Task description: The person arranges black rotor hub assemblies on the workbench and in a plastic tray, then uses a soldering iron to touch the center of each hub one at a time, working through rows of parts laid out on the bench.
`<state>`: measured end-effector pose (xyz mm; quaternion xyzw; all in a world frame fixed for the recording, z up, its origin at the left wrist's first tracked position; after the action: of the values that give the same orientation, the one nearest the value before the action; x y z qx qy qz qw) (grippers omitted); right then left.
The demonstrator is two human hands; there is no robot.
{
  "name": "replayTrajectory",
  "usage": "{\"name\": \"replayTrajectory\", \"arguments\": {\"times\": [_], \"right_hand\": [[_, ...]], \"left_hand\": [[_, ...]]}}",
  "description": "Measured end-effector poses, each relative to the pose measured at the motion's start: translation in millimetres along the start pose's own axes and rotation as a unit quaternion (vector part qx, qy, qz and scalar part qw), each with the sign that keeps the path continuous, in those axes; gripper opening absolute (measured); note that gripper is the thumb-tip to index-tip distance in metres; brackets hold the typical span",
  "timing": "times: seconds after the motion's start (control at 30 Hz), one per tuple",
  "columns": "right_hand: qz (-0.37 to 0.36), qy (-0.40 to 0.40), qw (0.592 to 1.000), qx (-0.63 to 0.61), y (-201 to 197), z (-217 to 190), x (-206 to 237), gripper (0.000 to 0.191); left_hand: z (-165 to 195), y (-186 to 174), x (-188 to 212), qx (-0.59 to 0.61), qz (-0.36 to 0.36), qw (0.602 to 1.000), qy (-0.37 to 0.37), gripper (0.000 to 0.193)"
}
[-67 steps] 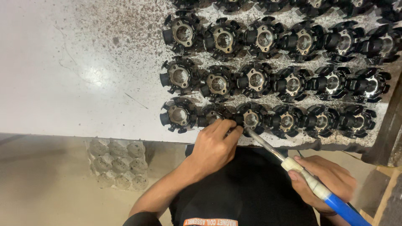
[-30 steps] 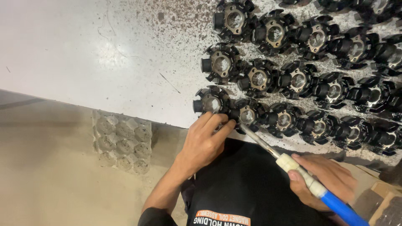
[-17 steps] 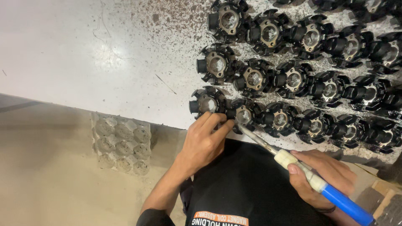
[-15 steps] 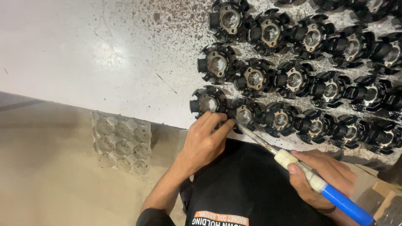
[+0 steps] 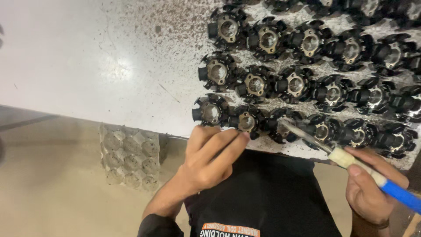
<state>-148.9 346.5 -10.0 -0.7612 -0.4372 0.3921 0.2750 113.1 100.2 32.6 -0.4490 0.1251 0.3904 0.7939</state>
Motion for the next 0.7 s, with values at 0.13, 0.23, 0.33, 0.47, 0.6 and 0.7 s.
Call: {"name": "replayTrajectory", "arguments": {"times": [0.13,0.23,0.33,0.47,0.6,0.7], "right_hand": [[0.012,0.201,0.957,-0.211,-14,5,18,0.023],[-0.016,0.21,0.963,-0.169,-16,2,25,0.029],[-0.027,0.212,0.964,-0.158,-15,1,22,0.032],[-0.039,0.221,0.96,-0.169,-15,-4,10,0.031],[-0.037,0.261,0.953,-0.149,-17,-9,-2,0.031],[-0.06,0.2,0.969,-0.129,-17,-15,-14,0.026]], "left_hand": [[-6,59,5,0.035,-0.043,0.998,-0.034,0.042],[-2,86,12,0.027,-0.091,0.994,-0.063,0.043],[0,97,21,0.028,-0.112,0.991,-0.068,0.043],[-2,107,28,0.052,-0.12,0.99,-0.061,0.041],[-2,110,30,0.06,-0.129,0.988,-0.055,0.039],[-2,111,32,0.068,-0.138,0.987,-0.049,0.039]]}}
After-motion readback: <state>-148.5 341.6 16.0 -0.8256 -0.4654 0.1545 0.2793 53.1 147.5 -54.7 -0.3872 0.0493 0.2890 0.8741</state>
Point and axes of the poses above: each hand's wrist, its own x-axis away from the middle knuckle, its own y-axis out of the palm, z = x × y, the point moved 2 cm from there along -x, towards the middle knuckle, and after that the axes turned 1 degree about z, right-handed, at the moved point
